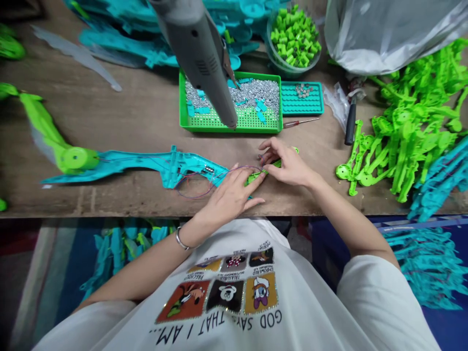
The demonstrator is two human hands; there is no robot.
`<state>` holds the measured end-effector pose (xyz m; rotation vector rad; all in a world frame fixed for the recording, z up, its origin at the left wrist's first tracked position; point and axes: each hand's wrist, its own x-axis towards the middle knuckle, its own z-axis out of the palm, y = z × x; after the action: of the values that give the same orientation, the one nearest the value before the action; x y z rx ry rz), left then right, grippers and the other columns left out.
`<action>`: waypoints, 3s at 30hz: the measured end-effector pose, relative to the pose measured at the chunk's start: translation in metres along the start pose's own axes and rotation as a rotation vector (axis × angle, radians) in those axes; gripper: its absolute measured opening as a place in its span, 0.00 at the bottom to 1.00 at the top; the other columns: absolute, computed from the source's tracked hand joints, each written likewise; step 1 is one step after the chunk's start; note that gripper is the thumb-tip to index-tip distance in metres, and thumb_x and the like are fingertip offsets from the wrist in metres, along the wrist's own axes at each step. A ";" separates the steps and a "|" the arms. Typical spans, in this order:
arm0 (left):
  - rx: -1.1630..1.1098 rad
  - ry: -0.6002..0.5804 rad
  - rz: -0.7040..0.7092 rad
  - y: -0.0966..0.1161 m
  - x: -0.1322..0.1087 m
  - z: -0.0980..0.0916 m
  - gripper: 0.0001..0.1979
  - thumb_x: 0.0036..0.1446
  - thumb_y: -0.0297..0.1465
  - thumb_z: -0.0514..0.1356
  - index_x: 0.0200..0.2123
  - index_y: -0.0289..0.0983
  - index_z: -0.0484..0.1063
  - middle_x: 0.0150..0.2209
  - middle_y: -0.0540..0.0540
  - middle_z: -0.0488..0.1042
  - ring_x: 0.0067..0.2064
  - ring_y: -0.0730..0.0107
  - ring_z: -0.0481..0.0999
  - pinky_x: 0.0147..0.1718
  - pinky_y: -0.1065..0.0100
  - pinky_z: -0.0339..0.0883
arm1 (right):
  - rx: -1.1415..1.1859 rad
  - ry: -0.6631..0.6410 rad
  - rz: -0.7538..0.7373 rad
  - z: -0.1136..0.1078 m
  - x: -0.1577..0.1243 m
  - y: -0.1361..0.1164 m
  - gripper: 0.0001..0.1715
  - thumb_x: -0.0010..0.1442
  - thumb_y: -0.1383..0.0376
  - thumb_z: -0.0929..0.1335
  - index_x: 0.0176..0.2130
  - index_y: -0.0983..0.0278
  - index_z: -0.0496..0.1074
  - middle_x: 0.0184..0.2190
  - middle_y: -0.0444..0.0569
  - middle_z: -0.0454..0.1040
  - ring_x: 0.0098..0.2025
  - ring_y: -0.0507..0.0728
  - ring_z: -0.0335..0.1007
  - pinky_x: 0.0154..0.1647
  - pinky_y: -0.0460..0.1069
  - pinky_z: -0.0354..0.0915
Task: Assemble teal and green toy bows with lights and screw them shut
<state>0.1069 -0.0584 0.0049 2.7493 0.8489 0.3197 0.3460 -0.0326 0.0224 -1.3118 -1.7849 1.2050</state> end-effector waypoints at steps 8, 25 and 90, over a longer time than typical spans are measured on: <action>0.053 0.304 -0.063 0.010 0.002 -0.035 0.16 0.70 0.35 0.58 0.57 0.38 0.72 0.49 0.37 0.79 0.50 0.53 0.77 0.50 0.53 0.68 | -0.551 0.049 -0.224 0.005 -0.018 -0.020 0.18 0.59 0.69 0.68 0.50 0.62 0.73 0.42 0.53 0.71 0.46 0.63 0.69 0.47 0.57 0.66; -0.167 0.130 -0.131 -0.008 0.015 -0.017 0.11 0.71 0.33 0.55 0.45 0.38 0.78 0.47 0.43 0.78 0.51 0.58 0.74 0.65 0.49 0.58 | -0.728 0.144 -0.309 0.024 -0.034 0.016 0.11 0.71 0.65 0.66 0.44 0.59 0.80 0.38 0.51 0.75 0.40 0.57 0.69 0.43 0.55 0.61; 0.177 -0.265 0.246 -0.009 0.036 -0.025 0.18 0.64 0.20 0.54 0.51 0.42 0.76 0.73 0.45 0.59 0.49 0.53 0.72 0.33 0.57 0.72 | -0.409 0.429 0.175 0.006 -0.040 0.012 0.05 0.62 0.65 0.70 0.37 0.61 0.78 0.33 0.48 0.81 0.33 0.56 0.77 0.38 0.53 0.72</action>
<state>0.1245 -0.0260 0.0305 2.9741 0.4944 -0.0816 0.3587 -0.0707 0.0104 -1.8302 -1.6692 0.5845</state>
